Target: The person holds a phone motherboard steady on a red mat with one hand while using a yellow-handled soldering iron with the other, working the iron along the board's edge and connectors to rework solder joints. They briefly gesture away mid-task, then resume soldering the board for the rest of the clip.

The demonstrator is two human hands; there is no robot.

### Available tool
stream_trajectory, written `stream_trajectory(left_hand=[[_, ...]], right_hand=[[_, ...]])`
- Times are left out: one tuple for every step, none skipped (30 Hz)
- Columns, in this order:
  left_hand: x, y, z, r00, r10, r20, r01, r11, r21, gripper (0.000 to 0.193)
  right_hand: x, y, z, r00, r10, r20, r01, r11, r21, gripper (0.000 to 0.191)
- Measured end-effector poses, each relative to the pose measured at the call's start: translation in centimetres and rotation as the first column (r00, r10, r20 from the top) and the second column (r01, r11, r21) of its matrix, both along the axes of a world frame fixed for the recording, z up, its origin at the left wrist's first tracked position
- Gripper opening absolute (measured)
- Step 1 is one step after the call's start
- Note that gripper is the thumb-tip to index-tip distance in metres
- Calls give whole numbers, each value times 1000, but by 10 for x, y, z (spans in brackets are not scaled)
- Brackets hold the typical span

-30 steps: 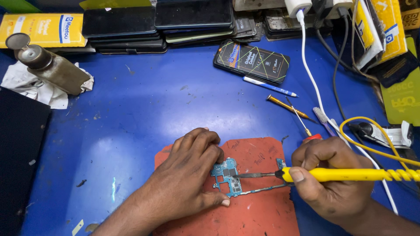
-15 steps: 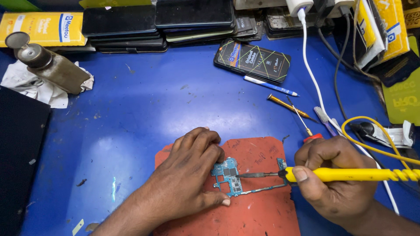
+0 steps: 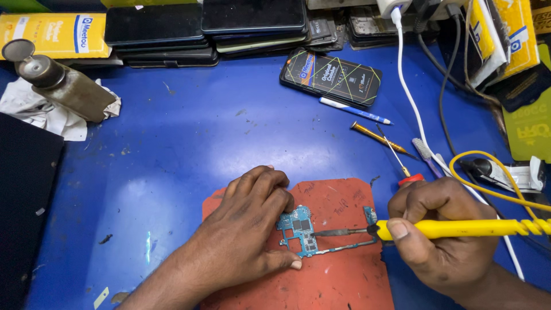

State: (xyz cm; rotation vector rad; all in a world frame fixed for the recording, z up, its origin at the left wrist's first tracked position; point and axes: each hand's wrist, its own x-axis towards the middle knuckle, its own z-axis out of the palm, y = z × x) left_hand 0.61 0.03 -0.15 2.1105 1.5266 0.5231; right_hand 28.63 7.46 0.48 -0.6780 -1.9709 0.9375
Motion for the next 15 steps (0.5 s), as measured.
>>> stream_trajectory(left_hand=[[0, 0, 0, 1000, 0, -2, 0, 1000, 0, 83], [-1, 0, 0, 1000, 0, -3, 0, 1000, 0, 83], [0, 0, 0, 1000, -1, -4, 1, 1000, 1, 83], [0, 0, 0, 1000, 1, -1, -1, 1000, -1, 83], [0, 0, 0, 1000, 2, 2, -2, 1000, -2, 84], [0, 0, 0, 1000, 3, 5, -3, 1000, -4, 84], [1, 0, 0, 1000, 4, 1, -4, 1000, -13, 84], [1, 1, 0, 1000, 6, -3, -6, 1000, -24, 84], [1, 1, 0, 1000, 6, -7, -7, 999, -34, 84], [1, 1, 0, 1000, 7, -7, -7, 1000, -28, 84], [0, 1, 1, 1000, 7, -6, -7, 1000, -22, 84], [0, 1, 1, 1000, 6, -5, -6, 1000, -18, 84], [0, 0, 1, 1000, 5, -3, -5, 1000, -13, 84], [0, 0, 1, 1000, 5, -2, -5, 1000, -9, 83], [0, 0, 1, 1000, 5, -1, -5, 1000, -4, 83]], right_hand=[[0, 0, 0, 1000, 5, 2, -5, 1000, 3, 16], [-1, 0, 0, 1000, 9, 5, -9, 1000, 5, 16], [-1, 0, 1, 1000, 13, 7, -13, 1000, 8, 16], [-1, -1, 1, 1000, 12, 8, -12, 1000, 5, 16], [-1, -1, 1, 1000, 11, 8, -11, 1000, 1, 16], [-1, -1, 1, 1000, 9, 8, -9, 1000, -2, 16], [-1, -1, 1, 1000, 11, 9, -11, 1000, -1, 16], [-1, -1, 2, 1000, 14, 12, -14, 1000, 0, 16], [-1, -2, 2, 1000, 17, 13, -17, 1000, 2, 16], [-1, -2, 1, 1000, 17, 14, -17, 1000, 3, 16], [-1, -1, 1, 1000, 17, 15, -17, 1000, 5, 16], [-1, -1, 1, 1000, 17, 16, -17, 1000, 5, 16], [0, -1, 1, 999, 28, 17, -28, 1000, 2, 16], [0, -1, 1, 999, 39, 17, -39, 999, -1, 15], [0, -1, 1, 999, 51, 16, -51, 999, -5, 15]])
